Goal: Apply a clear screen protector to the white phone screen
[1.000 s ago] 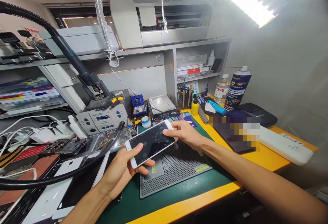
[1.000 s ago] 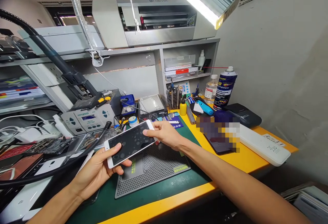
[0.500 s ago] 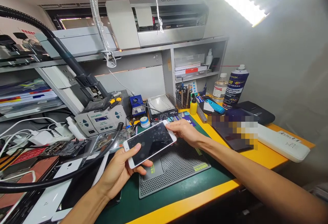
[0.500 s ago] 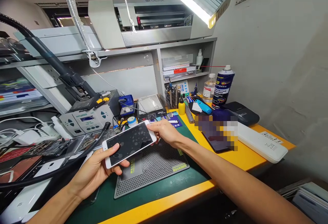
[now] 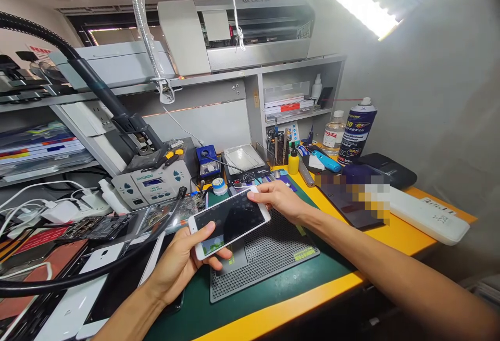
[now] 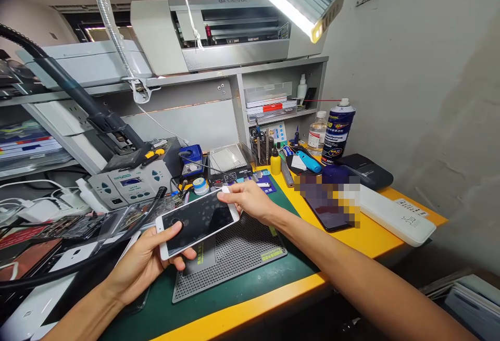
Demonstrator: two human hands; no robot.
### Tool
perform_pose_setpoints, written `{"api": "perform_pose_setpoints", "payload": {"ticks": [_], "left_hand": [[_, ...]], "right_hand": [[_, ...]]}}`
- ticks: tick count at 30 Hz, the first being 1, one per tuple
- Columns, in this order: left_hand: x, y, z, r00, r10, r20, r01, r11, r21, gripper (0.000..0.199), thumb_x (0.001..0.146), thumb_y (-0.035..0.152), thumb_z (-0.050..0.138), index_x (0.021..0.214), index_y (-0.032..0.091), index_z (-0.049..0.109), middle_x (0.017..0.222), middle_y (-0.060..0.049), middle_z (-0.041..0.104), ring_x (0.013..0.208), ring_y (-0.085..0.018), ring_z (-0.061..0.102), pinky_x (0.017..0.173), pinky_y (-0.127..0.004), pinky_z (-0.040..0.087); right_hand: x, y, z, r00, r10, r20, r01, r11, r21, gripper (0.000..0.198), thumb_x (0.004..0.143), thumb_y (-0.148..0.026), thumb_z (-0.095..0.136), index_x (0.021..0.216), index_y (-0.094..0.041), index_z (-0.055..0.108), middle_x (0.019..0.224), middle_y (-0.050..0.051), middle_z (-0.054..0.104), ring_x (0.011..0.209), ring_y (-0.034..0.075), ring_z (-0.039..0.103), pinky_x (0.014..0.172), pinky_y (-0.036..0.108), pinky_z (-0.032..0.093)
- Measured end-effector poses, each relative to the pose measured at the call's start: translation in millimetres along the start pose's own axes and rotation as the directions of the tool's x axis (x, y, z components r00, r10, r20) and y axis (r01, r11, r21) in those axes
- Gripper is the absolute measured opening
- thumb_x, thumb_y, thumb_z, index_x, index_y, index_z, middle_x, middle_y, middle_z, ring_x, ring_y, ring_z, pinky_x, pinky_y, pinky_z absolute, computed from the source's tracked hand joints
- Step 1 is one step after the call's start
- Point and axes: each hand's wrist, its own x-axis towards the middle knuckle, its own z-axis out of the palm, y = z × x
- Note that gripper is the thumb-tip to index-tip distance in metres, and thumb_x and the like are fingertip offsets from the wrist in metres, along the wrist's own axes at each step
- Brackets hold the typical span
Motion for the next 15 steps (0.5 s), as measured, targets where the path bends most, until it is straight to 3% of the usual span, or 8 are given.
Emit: {"api": "perform_pose_setpoints", "payload": {"ticks": [8,15], "left_hand": [[-0.9,3.3,1.5,1.0,0.0,-0.001,0.0,1.0,-0.008,0.03,0.089,0.036,0.068,0.099,0.008,0.062,0.074,-0.021,0.074,0.048,-0.02,0.067,0.05,-0.025,0.055],[-1.7,4.1,0.3,1.0,0.002,0.001,-0.002,0.999,-0.033,0.025,0.089,0.034,0.066,0.088,0.009,0.062,0.068,-0.02,0.074,0.047,-0.02,0.067,0.049,-0.024,0.055]], "right_hand": [[3.7,6.6,-6.4,0.999,0.04,-0.02,-0.038,0.997,0.07,0.044,0.073,-0.055,0.074,0.058,-0.015,0.059,0.053,-0.002,0.052,0.051,0.011,0.042,0.052,0.026,0.031],[5.3,5.3,-8.7,0.987,0.124,0.102,-0.141,0.975,0.171,0.056,0.087,-0.063,0.051,0.065,-0.013,0.064,0.058,0.005,0.061,0.05,0.014,0.052,0.051,0.027,0.04]]}}
